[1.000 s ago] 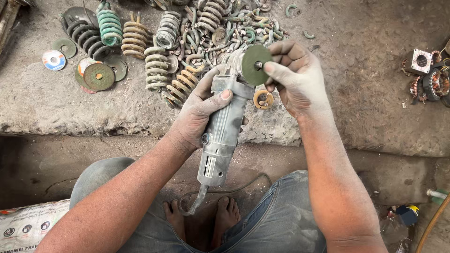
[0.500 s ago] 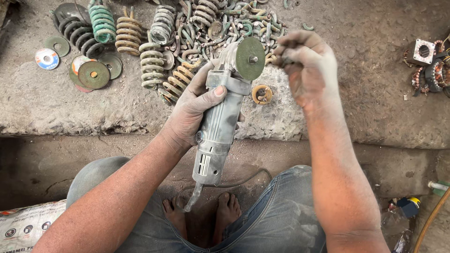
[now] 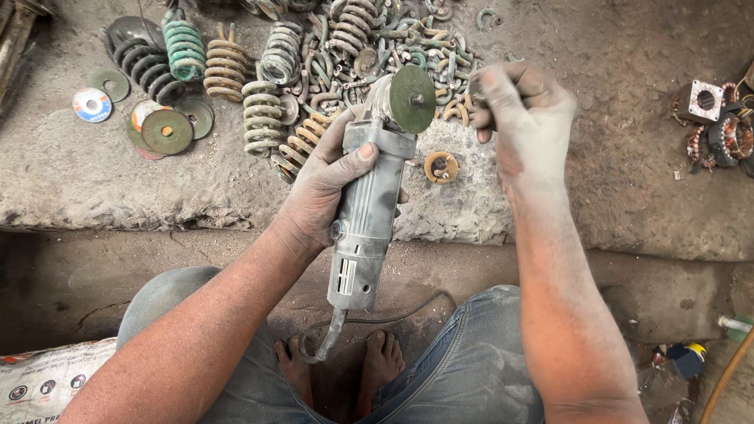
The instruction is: The person uses an angle grinder to smooth and shape small metal parts, including a coiled spring and a ring-shaped piece. They adjust the grinder's disc and continue grinding the parts on a concrete surface.
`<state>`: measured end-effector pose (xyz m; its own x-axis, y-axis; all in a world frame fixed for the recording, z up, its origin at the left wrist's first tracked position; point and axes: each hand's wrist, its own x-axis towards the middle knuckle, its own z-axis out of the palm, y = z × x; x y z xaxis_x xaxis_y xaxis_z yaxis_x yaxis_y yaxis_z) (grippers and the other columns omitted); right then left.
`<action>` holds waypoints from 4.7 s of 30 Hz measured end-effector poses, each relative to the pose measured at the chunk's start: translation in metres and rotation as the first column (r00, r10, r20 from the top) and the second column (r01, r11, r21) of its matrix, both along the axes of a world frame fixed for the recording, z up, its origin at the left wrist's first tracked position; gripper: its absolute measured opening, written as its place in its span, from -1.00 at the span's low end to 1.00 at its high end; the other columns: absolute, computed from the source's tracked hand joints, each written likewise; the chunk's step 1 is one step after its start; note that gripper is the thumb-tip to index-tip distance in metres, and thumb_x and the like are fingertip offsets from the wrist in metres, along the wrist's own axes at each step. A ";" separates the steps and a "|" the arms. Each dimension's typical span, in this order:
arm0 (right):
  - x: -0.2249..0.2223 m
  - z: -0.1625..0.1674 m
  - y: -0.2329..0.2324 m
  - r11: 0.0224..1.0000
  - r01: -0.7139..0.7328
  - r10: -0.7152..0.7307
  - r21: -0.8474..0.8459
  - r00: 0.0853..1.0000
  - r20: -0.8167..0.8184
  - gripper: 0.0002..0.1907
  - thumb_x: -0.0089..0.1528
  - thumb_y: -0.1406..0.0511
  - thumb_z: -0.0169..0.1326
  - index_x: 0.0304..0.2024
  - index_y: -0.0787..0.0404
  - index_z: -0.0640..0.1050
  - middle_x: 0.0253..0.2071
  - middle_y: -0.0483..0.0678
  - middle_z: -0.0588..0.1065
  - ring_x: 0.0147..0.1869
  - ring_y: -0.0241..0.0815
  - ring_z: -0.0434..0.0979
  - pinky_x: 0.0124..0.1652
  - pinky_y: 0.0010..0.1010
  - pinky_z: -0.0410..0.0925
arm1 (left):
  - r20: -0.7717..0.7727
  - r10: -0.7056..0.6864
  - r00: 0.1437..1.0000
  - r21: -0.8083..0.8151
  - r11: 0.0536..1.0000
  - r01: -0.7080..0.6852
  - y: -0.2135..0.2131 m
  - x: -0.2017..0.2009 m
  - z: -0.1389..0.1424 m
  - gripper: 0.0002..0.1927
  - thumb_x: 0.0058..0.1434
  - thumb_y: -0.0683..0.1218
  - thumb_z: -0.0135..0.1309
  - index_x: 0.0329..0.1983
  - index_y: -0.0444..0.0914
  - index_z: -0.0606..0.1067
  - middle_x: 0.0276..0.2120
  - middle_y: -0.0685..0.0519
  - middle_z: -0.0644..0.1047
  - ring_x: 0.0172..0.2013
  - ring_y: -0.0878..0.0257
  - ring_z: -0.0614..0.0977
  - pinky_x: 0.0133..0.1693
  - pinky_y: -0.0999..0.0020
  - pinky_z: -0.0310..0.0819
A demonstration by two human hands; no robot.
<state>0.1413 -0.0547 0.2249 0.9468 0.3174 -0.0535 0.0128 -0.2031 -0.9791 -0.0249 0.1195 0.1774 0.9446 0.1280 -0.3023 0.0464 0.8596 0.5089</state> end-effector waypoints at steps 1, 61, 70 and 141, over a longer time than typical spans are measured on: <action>-0.003 0.000 0.002 1.000 0.000 0.000 0.007 1.000 0.019 -0.81 0.32 0.22 0.30 -0.17 0.21 0.65 -0.34 -0.04 0.59 -0.43 -0.35 0.54 -0.50 -0.52 0.45 | -0.002 0.002 1.000 -0.005 1.000 -0.002 0.000 0.000 0.000 -0.14 0.19 -0.06 0.25 0.51 -0.18 0.11 -0.02 -0.14 0.53 -0.25 0.11 0.69 -0.25 0.10 0.74; 0.050 -0.027 -0.044 0.960 0.179 -0.022 -0.217 0.816 0.577 -0.84 0.41 0.37 0.20 -0.25 0.23 0.50 -0.39 -0.14 0.47 -0.43 -0.45 0.35 -0.43 -0.53 0.28 | 0.040 -0.035 0.999 0.000 0.999 0.035 0.001 -0.009 0.008 -0.10 0.18 -0.07 0.27 0.53 -0.17 0.09 0.01 -0.17 0.53 -0.23 0.08 0.69 -0.23 0.12 0.72; 0.085 -0.150 -0.096 0.523 0.141 -0.086 -0.841 0.990 0.112 -0.46 0.15 0.42 0.15 0.19 0.03 0.49 0.04 -0.04 0.41 -0.42 -0.32 0.54 -0.53 -0.47 0.40 | 0.025 -0.028 0.999 0.018 0.999 0.027 0.006 -0.014 0.017 -0.14 0.25 -0.06 0.22 0.55 -0.15 0.10 -0.01 -0.17 0.54 -0.25 0.09 0.70 -0.23 0.15 0.73; 0.039 -0.040 0.010 0.988 0.145 -0.151 -0.050 0.980 -0.126 -0.54 0.22 0.06 0.29 -0.06 0.30 0.64 -0.43 -0.16 0.55 -0.54 -0.42 0.38 -0.55 -0.58 0.24 | 0.067 0.061 0.996 0.690 0.718 -0.090 0.016 -0.003 -0.019 -0.08 0.12 -0.09 0.39 0.46 -0.23 0.14 0.14 -0.07 0.48 0.07 0.21 0.56 0.12 0.29 0.53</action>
